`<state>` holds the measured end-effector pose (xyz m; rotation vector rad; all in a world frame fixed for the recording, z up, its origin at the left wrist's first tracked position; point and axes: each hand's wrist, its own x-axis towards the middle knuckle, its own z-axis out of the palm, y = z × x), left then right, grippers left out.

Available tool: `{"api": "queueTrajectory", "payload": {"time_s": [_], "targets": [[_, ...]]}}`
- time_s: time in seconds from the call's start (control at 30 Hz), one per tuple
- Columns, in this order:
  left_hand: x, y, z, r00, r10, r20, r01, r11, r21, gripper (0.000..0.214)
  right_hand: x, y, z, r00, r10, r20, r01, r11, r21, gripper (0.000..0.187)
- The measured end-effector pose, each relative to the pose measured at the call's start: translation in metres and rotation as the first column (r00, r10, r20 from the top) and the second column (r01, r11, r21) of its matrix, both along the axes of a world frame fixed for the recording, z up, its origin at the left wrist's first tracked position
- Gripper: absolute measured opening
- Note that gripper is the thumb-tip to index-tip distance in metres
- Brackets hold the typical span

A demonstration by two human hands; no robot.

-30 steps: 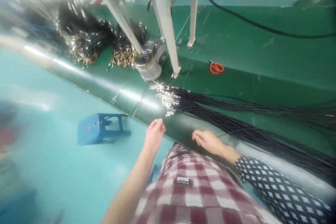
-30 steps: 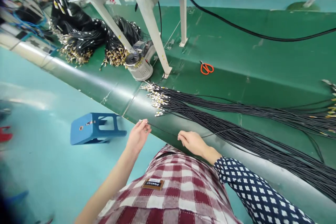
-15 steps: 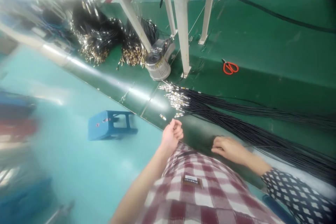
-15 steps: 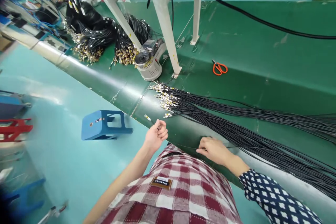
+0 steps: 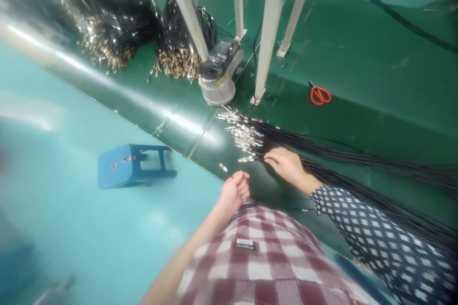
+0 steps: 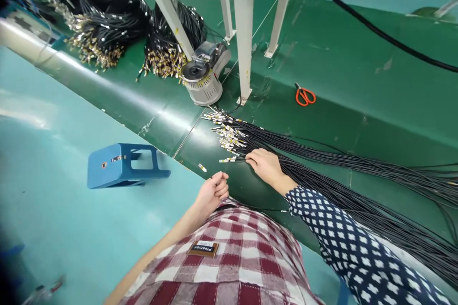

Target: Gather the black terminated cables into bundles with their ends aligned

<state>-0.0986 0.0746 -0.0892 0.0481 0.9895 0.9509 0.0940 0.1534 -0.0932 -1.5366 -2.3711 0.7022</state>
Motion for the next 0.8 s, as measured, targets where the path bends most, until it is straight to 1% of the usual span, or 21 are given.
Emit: {"api": "queueTrajectory", "payload": {"time_s": [0.03, 0.07, 0.1, 0.17, 0.23, 0.3, 0.33, 0.47, 0.53, 0.57, 0.6, 0.63, 0.67, 0.73, 0.77, 0.8], "targets": [[0.002, 0.002, 0.002, 1.0, 0.018, -0.01, -0.018, 1.0, 0.011, 0.023, -0.002, -0.005, 0.007, 0.996, -0.057, -0.071, 0.052, 0.996, -0.072, 0.016], [0.003, 0.004, 0.004, 0.999, 0.035, -0.018, -0.035, 0.999, 0.022, 0.024, -0.005, -0.011, 0.013, 0.98, -0.122, -0.155, 0.094, 0.98, -0.178, 0.015], [0.005, 0.007, 0.006, 0.998, 0.053, -0.027, -0.052, 0.998, 0.036, 0.028, -0.009, -0.017, 0.019, 0.953, -0.189, -0.238, 0.113, 0.947, -0.301, 0.015], [0.008, 0.013, 0.01, 0.996, 0.077, -0.048, -0.073, 0.994, 0.076, 0.036, -0.018, -0.028, 0.027, 0.881, -0.303, -0.364, 0.082, 0.854, -0.514, 0.018], [0.011, 0.017, 0.011, 0.993, 0.089, -0.074, -0.08, 0.99, 0.117, 0.04, -0.027, -0.038, 0.03, 0.813, -0.395, -0.428, 0.039, 0.77, -0.637, 0.02], [0.014, 0.018, 0.011, 0.991, 0.079, -0.11, -0.063, 0.988, 0.142, 0.041, -0.033, -0.045, 0.03, 0.764, -0.472, -0.439, 0.036, 0.711, -0.702, 0.02], [0.015, 0.017, 0.01, 0.991, 0.053, -0.127, -0.035, 0.989, 0.142, 0.04, -0.035, -0.048, 0.029, 0.741, -0.506, -0.441, 0.044, 0.692, -0.72, 0.021], [0.016, 0.012, 0.009, 0.985, -0.116, -0.128, 0.13, 0.985, 0.109, 0.042, -0.035, -0.054, 0.024, 0.659, -0.603, -0.45, 0.096, 0.66, -0.745, 0.029], [0.014, 0.013, 0.011, 0.987, -0.11, -0.116, 0.123, 0.986, 0.109, 0.045, -0.034, -0.053, 0.024, 0.662, -0.604, -0.444, 0.083, 0.647, -0.758, 0.034], [0.014, 0.015, 0.011, 0.988, -0.088, -0.124, 0.103, 0.988, 0.113, 0.045, -0.034, -0.053, 0.025, 0.68, -0.585, -0.443, 0.063, 0.648, -0.759, 0.034], [0.013, 0.017, 0.012, 0.988, -0.071, -0.137, 0.087, 0.989, 0.118, 0.044, -0.035, -0.051, 0.026, 0.71, -0.549, -0.441, 0.05, 0.664, -0.746, 0.033], [0.012, 0.019, 0.013, 0.986, -0.064, -0.153, 0.083, 0.989, 0.123, 0.043, -0.036, -0.05, 0.028, 0.75, -0.498, -0.434, 0.053, 0.701, -0.712, 0.031], [0.012, 0.022, 0.013, 0.984, -0.072, -0.165, 0.094, 0.988, 0.126, 0.041, -0.037, -0.048, 0.03, 0.796, -0.438, -0.417, 0.073, 0.754, -0.653, 0.028], [0.01, 0.024, 0.014, 0.977, -0.104, -0.185, 0.13, 0.983, 0.13, 0.04, -0.038, -0.044, 0.031, 0.88, -0.324, -0.348, 0.125, 0.863, -0.489, 0.023], [0.009, 0.025, 0.015, 0.975, -0.109, -0.192, 0.135, 0.982, 0.131, 0.041, -0.038, -0.043, 0.031, 0.909, -0.278, -0.311, 0.132, 0.899, -0.417, 0.022], [0.007, 0.025, 0.015, 0.974, -0.105, -0.199, 0.132, 0.983, 0.129, 0.042, -0.036, -0.043, 0.03, 0.929, -0.24, -0.283, 0.123, 0.919, -0.376, 0.022]]}}
